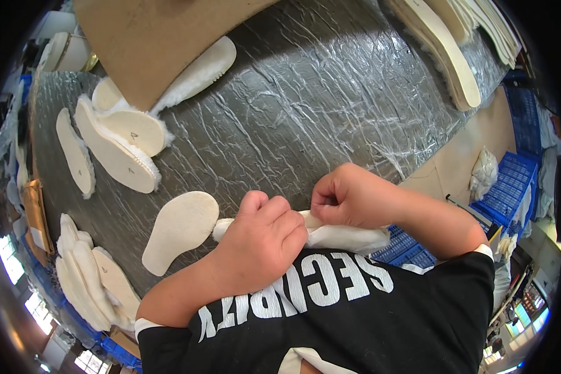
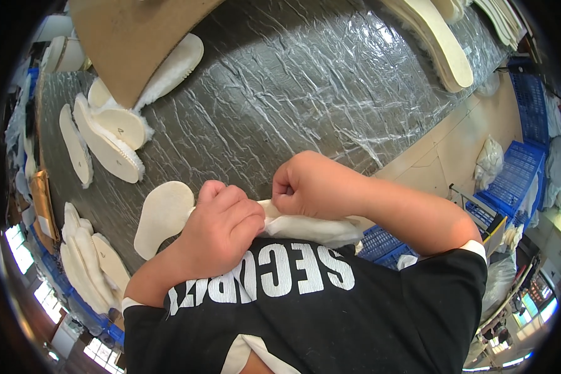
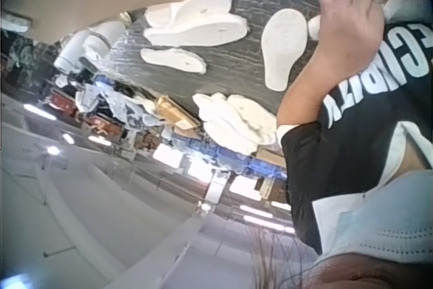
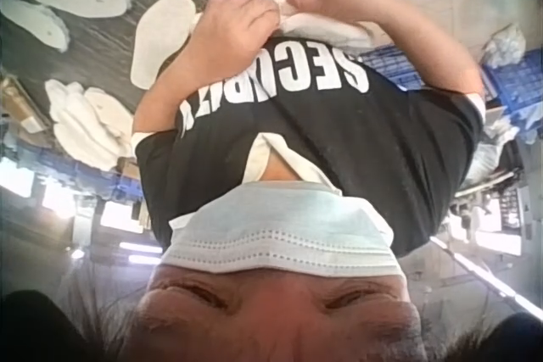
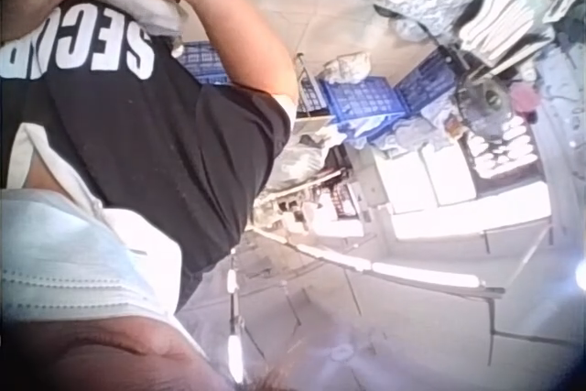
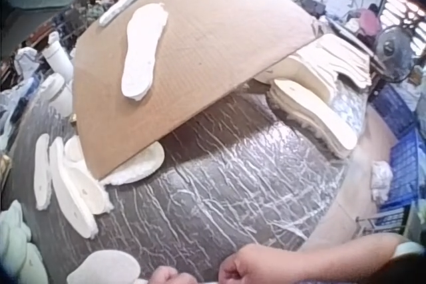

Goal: Assembling shoe insoles by aligning fleece pads onto base material.

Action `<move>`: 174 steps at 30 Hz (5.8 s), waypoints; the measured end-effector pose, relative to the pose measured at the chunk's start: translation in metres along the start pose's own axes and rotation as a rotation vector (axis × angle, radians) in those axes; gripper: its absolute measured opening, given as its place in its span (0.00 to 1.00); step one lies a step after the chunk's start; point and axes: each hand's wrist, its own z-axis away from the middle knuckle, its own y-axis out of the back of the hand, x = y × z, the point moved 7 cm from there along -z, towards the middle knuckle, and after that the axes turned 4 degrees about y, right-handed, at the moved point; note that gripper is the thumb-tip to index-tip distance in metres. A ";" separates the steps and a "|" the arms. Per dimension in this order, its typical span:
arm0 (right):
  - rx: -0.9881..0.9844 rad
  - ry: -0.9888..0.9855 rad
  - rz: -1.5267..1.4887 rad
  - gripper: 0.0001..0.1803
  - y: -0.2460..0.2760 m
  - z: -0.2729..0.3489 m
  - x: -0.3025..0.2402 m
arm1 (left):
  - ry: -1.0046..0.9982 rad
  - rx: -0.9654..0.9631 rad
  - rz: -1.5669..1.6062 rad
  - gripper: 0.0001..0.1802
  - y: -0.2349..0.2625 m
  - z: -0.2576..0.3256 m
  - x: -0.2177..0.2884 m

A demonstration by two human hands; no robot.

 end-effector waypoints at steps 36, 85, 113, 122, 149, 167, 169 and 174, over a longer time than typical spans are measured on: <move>0.141 0.285 0.405 0.07 -0.014 -0.017 -0.020 | -0.158 -0.069 0.135 0.07 -0.010 0.010 0.014; 0.227 0.449 0.132 0.29 -0.010 0.032 -0.015 | 0.331 0.070 0.308 0.12 0.000 0.031 -0.039; -0.177 0.185 -0.119 0.19 -0.004 0.015 0.004 | 0.047 0.159 0.184 0.13 0.003 -0.010 -0.004; -0.085 0.020 -0.230 0.13 -0.009 0.006 0.017 | -0.071 0.136 0.102 0.10 0.002 -0.007 0.011; 0.247 0.351 -0.024 0.08 -0.010 0.017 -0.004 | 0.273 0.090 0.305 0.07 -0.015 0.004 -0.017; 0.183 0.395 0.014 0.17 -0.005 0.032 -0.007 | 0.275 -0.071 0.279 0.10 -0.002 0.004 -0.028; 0.228 0.538 -0.176 0.19 0.011 0.046 -0.006 | 0.399 0.043 0.343 0.09 0.007 0.014 -0.030; 0.363 0.383 -0.516 0.16 0.015 0.044 0.015 | 0.557 0.164 0.522 0.14 0.013 0.021 -0.056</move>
